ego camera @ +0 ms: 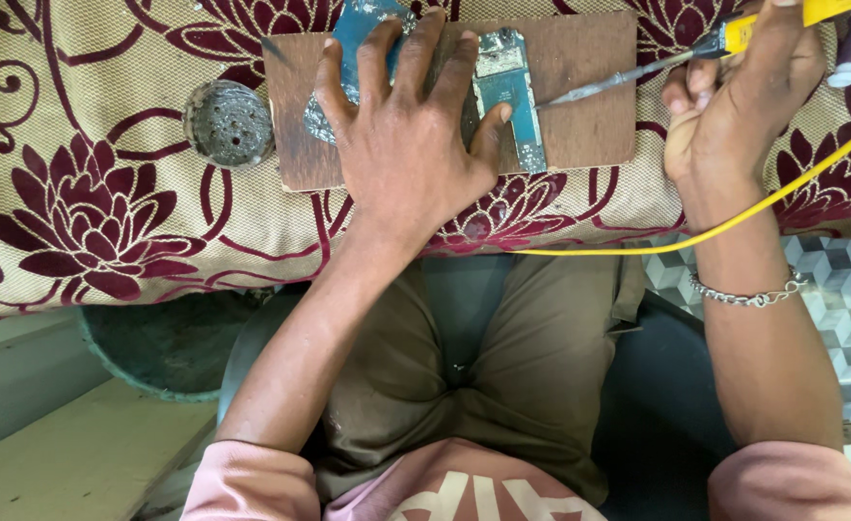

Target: The person uses a soldering iron to apply solder to the edge of a small blue circuit board resting on a wooden board. The person holds the board steady with the left hand and moves the soldering iron along the edge with the right hand.

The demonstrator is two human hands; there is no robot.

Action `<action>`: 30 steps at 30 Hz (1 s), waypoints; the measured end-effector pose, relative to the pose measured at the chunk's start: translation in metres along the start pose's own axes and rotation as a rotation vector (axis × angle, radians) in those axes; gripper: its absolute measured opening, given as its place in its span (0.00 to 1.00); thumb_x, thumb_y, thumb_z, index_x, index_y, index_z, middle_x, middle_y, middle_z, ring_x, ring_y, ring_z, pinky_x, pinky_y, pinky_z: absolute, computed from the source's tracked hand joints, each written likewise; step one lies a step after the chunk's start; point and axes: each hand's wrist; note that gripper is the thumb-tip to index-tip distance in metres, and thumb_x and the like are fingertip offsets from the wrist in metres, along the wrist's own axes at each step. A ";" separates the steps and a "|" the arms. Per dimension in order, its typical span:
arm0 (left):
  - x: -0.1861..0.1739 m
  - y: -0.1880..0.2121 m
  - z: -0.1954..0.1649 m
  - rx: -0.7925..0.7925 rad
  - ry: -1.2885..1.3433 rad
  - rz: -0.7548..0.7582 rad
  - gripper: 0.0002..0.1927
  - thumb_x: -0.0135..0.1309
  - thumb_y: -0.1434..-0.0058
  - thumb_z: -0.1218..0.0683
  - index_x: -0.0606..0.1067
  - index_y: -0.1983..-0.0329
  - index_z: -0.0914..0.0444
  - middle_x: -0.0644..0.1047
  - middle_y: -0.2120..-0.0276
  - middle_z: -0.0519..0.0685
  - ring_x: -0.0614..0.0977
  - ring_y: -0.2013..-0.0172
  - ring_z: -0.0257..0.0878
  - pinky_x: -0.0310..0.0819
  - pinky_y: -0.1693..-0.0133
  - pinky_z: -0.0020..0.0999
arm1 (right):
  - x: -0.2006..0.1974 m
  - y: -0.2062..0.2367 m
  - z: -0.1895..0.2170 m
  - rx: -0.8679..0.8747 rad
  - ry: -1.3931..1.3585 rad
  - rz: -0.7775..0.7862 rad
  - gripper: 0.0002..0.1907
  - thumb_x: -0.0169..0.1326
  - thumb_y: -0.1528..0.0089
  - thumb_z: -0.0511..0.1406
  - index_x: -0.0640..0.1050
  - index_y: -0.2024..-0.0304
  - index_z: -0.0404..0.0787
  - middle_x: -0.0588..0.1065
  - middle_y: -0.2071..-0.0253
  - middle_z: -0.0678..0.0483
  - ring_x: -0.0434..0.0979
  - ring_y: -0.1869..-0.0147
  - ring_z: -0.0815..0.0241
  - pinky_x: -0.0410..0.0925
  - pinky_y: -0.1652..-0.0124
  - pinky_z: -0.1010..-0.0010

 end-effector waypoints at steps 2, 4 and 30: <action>-0.001 0.000 0.000 -0.001 0.005 0.001 0.28 0.64 0.36 0.41 0.79 0.37 0.59 0.71 0.34 0.50 0.65 0.32 0.52 0.41 0.30 0.66 | 0.001 -0.002 -0.001 -0.004 0.011 -0.024 0.20 0.51 0.20 0.43 0.66 0.60 0.37 0.60 0.75 0.53 0.66 0.75 0.61 0.60 0.77 0.69; -0.001 0.000 -0.001 0.000 0.005 -0.003 0.28 0.64 0.36 0.41 0.79 0.37 0.59 0.71 0.34 0.50 0.65 0.32 0.52 0.41 0.30 0.66 | 0.004 -0.004 -0.001 -0.025 0.020 -0.059 0.20 0.52 0.20 0.42 0.65 0.63 0.37 0.60 0.76 0.53 0.66 0.76 0.60 0.61 0.79 0.68; -0.004 -0.001 0.000 0.008 0.006 -0.015 0.27 0.66 0.36 0.41 0.80 0.38 0.59 0.72 0.34 0.50 0.65 0.32 0.52 0.43 0.30 0.66 | 0.015 -0.008 0.003 -0.061 0.115 -0.073 0.21 0.49 0.19 0.35 0.66 0.68 0.39 0.64 0.80 0.54 0.66 0.82 0.64 0.65 0.83 0.65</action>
Point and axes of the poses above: each hand's wrist, its own y-axis away from the middle knuckle, its own x-axis out of the palm, z = x × y
